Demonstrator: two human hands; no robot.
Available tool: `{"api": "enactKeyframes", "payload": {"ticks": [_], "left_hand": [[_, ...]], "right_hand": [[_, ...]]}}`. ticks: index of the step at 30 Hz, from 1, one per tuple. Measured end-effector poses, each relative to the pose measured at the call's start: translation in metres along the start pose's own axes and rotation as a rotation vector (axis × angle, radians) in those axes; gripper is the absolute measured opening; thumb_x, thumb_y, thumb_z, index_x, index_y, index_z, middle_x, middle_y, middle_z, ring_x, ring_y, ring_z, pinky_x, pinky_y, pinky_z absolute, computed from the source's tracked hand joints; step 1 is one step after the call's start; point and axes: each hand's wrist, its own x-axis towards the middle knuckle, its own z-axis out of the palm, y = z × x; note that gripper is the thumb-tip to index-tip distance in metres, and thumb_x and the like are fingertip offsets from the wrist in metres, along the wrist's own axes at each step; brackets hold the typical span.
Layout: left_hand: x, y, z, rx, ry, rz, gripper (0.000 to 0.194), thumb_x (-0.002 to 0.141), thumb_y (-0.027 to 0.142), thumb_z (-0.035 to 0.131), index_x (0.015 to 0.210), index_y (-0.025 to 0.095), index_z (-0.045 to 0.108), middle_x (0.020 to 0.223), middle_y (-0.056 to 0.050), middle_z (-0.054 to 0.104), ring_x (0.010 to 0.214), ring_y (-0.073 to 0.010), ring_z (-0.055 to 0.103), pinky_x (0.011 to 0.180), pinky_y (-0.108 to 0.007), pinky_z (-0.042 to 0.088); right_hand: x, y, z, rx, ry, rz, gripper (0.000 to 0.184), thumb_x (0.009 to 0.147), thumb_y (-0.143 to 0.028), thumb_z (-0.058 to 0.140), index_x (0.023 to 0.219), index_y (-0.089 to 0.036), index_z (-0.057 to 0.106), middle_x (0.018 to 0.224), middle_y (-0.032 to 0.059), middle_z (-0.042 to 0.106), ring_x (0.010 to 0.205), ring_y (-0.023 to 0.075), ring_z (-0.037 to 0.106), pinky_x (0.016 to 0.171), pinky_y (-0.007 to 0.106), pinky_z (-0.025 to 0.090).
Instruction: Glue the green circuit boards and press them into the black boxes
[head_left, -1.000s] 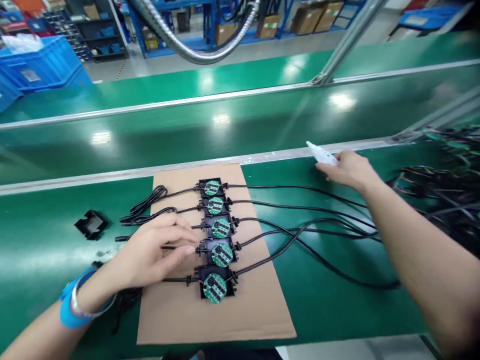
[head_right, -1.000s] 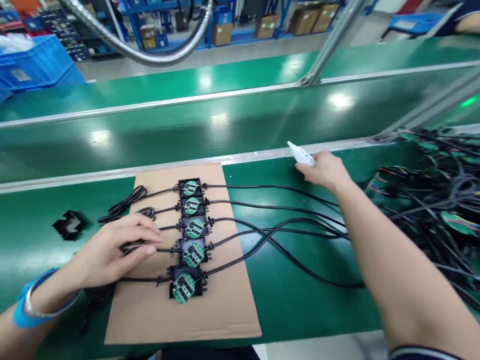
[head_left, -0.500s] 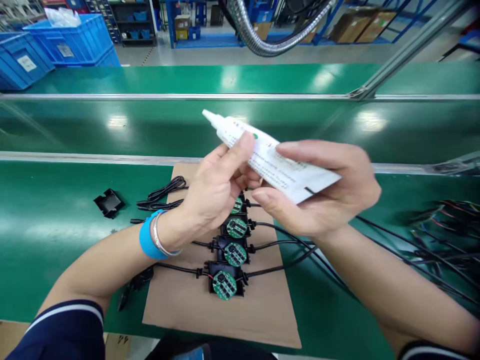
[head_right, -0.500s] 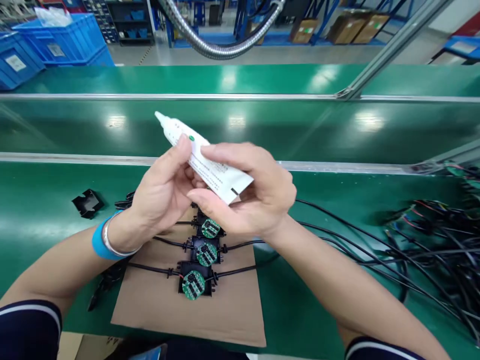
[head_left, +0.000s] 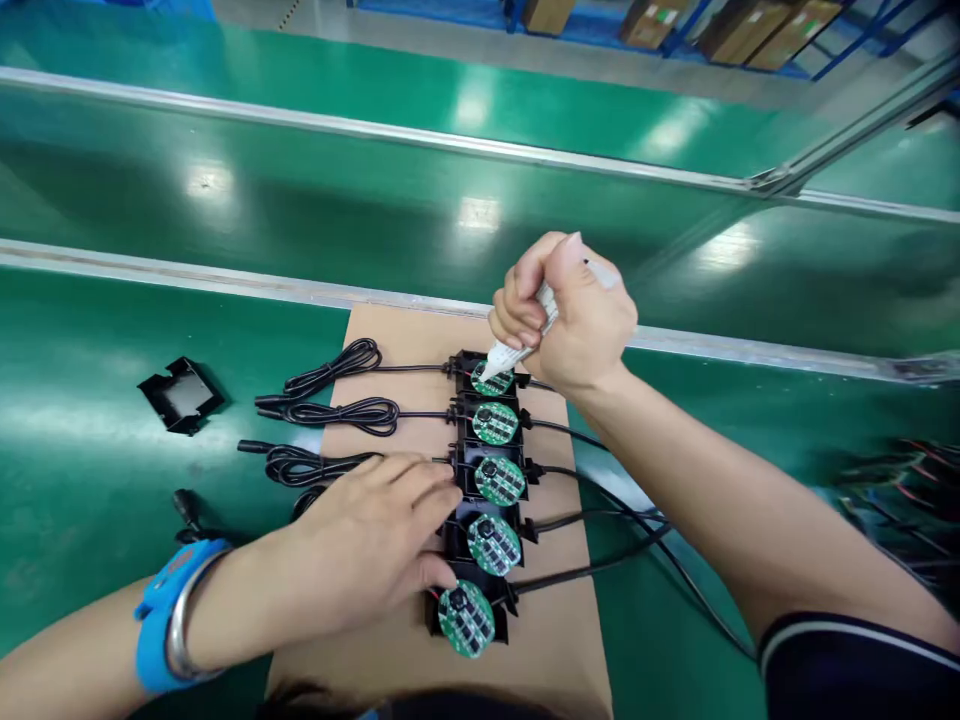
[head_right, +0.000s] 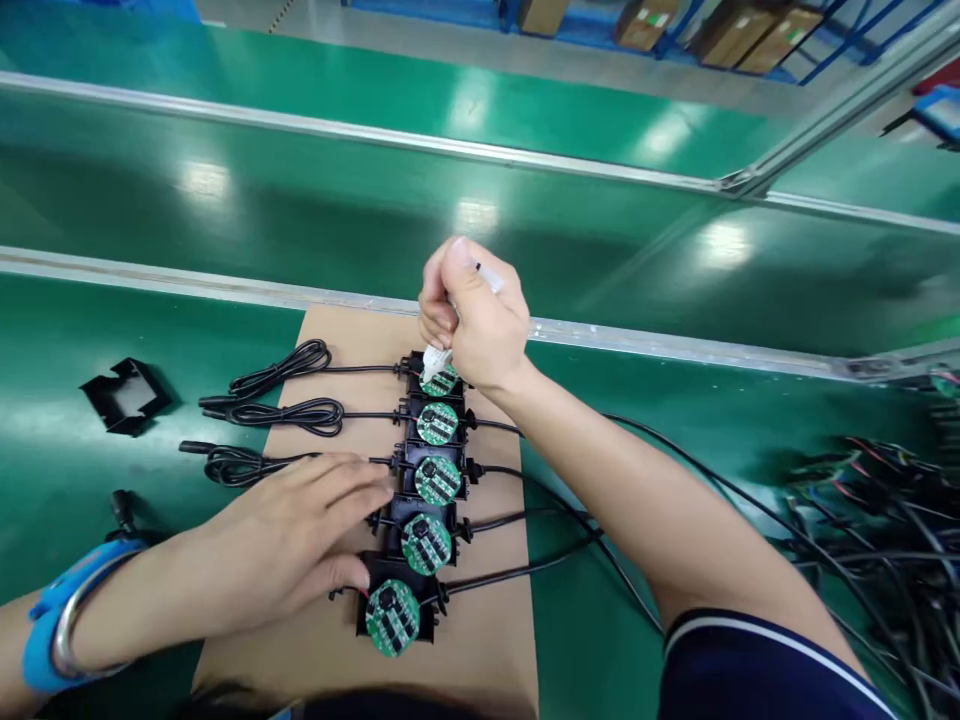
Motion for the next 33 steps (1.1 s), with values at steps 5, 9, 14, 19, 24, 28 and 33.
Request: {"api": "enactKeyframes", "payload": {"ticks": [5, 9, 14, 19, 24, 28, 33], "left_hand": [[-0.001, 0.004, 0.018, 0.088, 0.039, 0.043, 0.060, 0.089, 0.057, 0.063, 0.133, 0.016, 0.057, 0.143, -0.009, 0.057, 0.131, -0.0284, 0.051, 0.106, -0.044, 0.043], [-0.001, 0.001, 0.022, 0.108, 0.077, 0.048, 0.058, 0.088, 0.057, 0.064, 0.130, 0.016, 0.059, 0.142, -0.008, 0.058, 0.129, -0.0268, 0.053, 0.105, -0.043, 0.042], [0.000, 0.001, 0.022, 0.094, 0.089, 0.041, 0.059, 0.086, 0.058, 0.067, 0.127, 0.017, 0.061, 0.141, -0.008, 0.059, 0.128, -0.0265, 0.054, 0.104, -0.041, 0.041], [0.000, 0.002, 0.021, 0.097, 0.070, 0.049, 0.057, 0.088, 0.060, 0.064, 0.125, 0.017, 0.062, 0.139, -0.009, 0.061, 0.128, -0.0260, 0.055, 0.104, -0.040, 0.042], [0.001, 0.002, 0.021, 0.094, 0.072, 0.048, 0.057, 0.086, 0.058, 0.066, 0.125, 0.016, 0.062, 0.138, -0.011, 0.061, 0.126, -0.0289, 0.056, 0.102, -0.043, 0.044], [0.002, 0.002, 0.021, 0.094, 0.066, 0.042, 0.059, 0.083, 0.056, 0.071, 0.124, 0.015, 0.063, 0.137, -0.011, 0.062, 0.125, -0.0295, 0.057, 0.103, -0.045, 0.045], [0.003, 0.001, 0.020, 0.101, 0.048, 0.038, 0.059, 0.084, 0.058, 0.069, 0.124, 0.015, 0.063, 0.139, -0.012, 0.060, 0.126, -0.0295, 0.056, 0.103, -0.044, 0.045]], "right_hand": [[0.003, 0.010, 0.006, -0.153, -0.038, 0.034, 0.052, 0.091, -0.074, 0.038, 0.073, -0.026, 0.033, 0.051, -0.0073, 0.017, 0.039, 0.0105, 0.019, 0.040, 0.027, 0.022], [0.003, 0.010, 0.010, -0.203, 0.011, 0.081, 0.057, 0.086, -0.080, 0.041, 0.072, -0.026, 0.032, 0.051, -0.0069, 0.018, 0.040, 0.0104, 0.019, 0.040, 0.027, 0.023], [0.003, 0.009, 0.011, -0.136, 0.029, 0.085, 0.057, 0.083, -0.080, 0.048, 0.069, -0.026, 0.037, 0.049, -0.0055, 0.021, 0.042, 0.0110, 0.019, 0.040, 0.028, 0.023], [0.002, 0.010, 0.011, -0.148, 0.032, 0.099, 0.056, 0.083, -0.078, 0.050, 0.069, -0.025, 0.037, 0.050, -0.0058, 0.022, 0.042, 0.0102, 0.019, 0.040, 0.027, 0.021], [0.000, 0.014, 0.010, -0.118, -0.006, 0.013, 0.052, 0.089, -0.072, 0.048, 0.071, -0.025, 0.037, 0.051, -0.0064, 0.023, 0.041, 0.0092, 0.019, 0.040, 0.026, 0.021], [0.001, 0.010, 0.010, -0.142, -0.018, -0.003, 0.052, 0.091, -0.072, 0.046, 0.071, -0.025, 0.036, 0.051, -0.0067, 0.022, 0.041, 0.0088, 0.019, 0.039, 0.026, 0.022], [0.000, -0.002, 0.010, -0.117, 0.004, -0.030, 0.052, 0.090, -0.067, 0.053, 0.065, -0.024, 0.038, 0.048, -0.0060, 0.021, 0.038, 0.0089, 0.018, 0.037, 0.027, 0.019]]}}
